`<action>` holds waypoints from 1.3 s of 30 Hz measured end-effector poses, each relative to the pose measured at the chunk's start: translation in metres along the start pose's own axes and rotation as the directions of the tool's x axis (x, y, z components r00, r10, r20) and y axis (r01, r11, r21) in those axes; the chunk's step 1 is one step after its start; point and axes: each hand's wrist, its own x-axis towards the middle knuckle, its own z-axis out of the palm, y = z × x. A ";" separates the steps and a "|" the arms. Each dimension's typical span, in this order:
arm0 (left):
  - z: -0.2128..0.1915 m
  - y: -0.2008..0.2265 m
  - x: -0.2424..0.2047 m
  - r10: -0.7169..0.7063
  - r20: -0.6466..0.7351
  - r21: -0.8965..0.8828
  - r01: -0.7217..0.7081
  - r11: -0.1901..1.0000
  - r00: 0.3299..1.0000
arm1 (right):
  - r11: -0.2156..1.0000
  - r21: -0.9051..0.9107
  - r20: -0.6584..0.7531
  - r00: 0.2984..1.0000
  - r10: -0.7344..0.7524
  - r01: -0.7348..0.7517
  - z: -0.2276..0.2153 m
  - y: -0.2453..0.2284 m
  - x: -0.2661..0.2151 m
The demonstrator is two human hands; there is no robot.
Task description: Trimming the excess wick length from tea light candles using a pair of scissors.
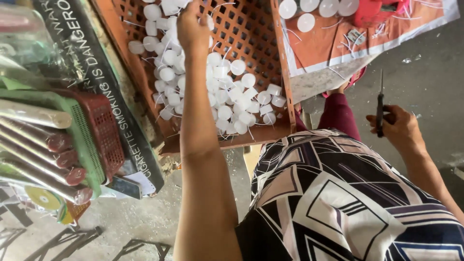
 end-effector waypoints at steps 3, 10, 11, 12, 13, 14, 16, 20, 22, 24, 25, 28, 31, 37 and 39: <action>0.007 -0.032 -0.004 -0.028 0.007 0.166 0.026 0.986 1.000 | 1.000 0.027 0.023 1.000 0.013 -0.014 0.007 0.010 0.006; 0.065 -0.060 0.014 0.054 0.103 0.642 -0.108 0.759 0.993 | 0.999 -0.004 0.088 0.995 -0.043 0.043 0.025 -0.008 0.001; 0.064 -0.056 0.013 0.057 0.064 0.618 -0.084 0.782 0.996 | 0.998 -0.036 0.079 0.996 -0.051 0.054 0.025 -0.012 -0.001; 0.062 -0.053 0.010 0.058 0.027 0.594 -0.063 0.802 0.998 | 0.996 -0.066 0.073 0.996 -0.058 0.063 0.026 -0.015 -0.005; 0.055 -0.035 -0.001 0.062 0.031 0.593 -0.069 0.802 0.998 | 0.996 -0.063 0.069 0.996 -0.054 0.059 0.024 -0.021 -0.011; 0.048 -0.015 -0.008 0.023 0.062 0.478 -0.050 0.877 0.998 | 0.994 -0.074 0.076 0.995 -0.069 0.074 0.023 -0.027 -0.016; 0.047 0.024 -0.032 0.002 0.110 0.351 -0.040 0.936 0.994 | 0.994 -0.077 0.071 0.995 -0.076 0.081 0.022 -0.041 -0.021; 0.066 0.109 -0.106 0.304 0.196 -0.016 -0.307 0.952 0.932 | 0.983 -0.036 0.194 0.967 -0.167 0.178 0.025 -0.062 -0.026; 0.071 0.153 -0.135 0.415 0.247 -0.119 -0.398 0.910 0.876 | 0.970 0.024 0.203 0.949 -0.243 0.243 0.025 -0.066 -0.025; 0.075 0.191 -0.155 0.447 0.415 -0.129 -0.435 0.891 0.793 | 0.964 0.063 0.237 0.935 -0.264 0.257 0.026 -0.069 -0.020; 0.098 0.190 -0.163 0.463 0.420 -0.142 -0.448 0.883 0.781 | 0.966 0.067 0.218 0.941 -0.258 0.249 0.025 -0.057 -0.016; 0.150 0.189 -0.190 0.606 0.234 -0.175 -0.580 0.796 0.760 | 0.931 0.308 0.179 0.949 -0.258 0.195 0.023 -0.022 -0.007; 0.163 0.208 -0.204 0.639 0.291 -0.175 -0.617 0.767 0.712 | 0.885 0.397 0.172 0.927 -0.333 0.244 0.016 -0.005 -0.008; 0.159 0.241 -0.215 0.673 0.449 -0.194 -0.672 0.715 0.587 | 0.933 0.322 0.106 0.973 -0.206 0.162 0.014 -0.003 -0.027; 0.163 0.243 -0.215 0.693 0.453 -0.159 -0.714 0.682 0.560 | 0.924 0.367 0.060 0.989 -0.134 0.103 0.017 0.000 -0.036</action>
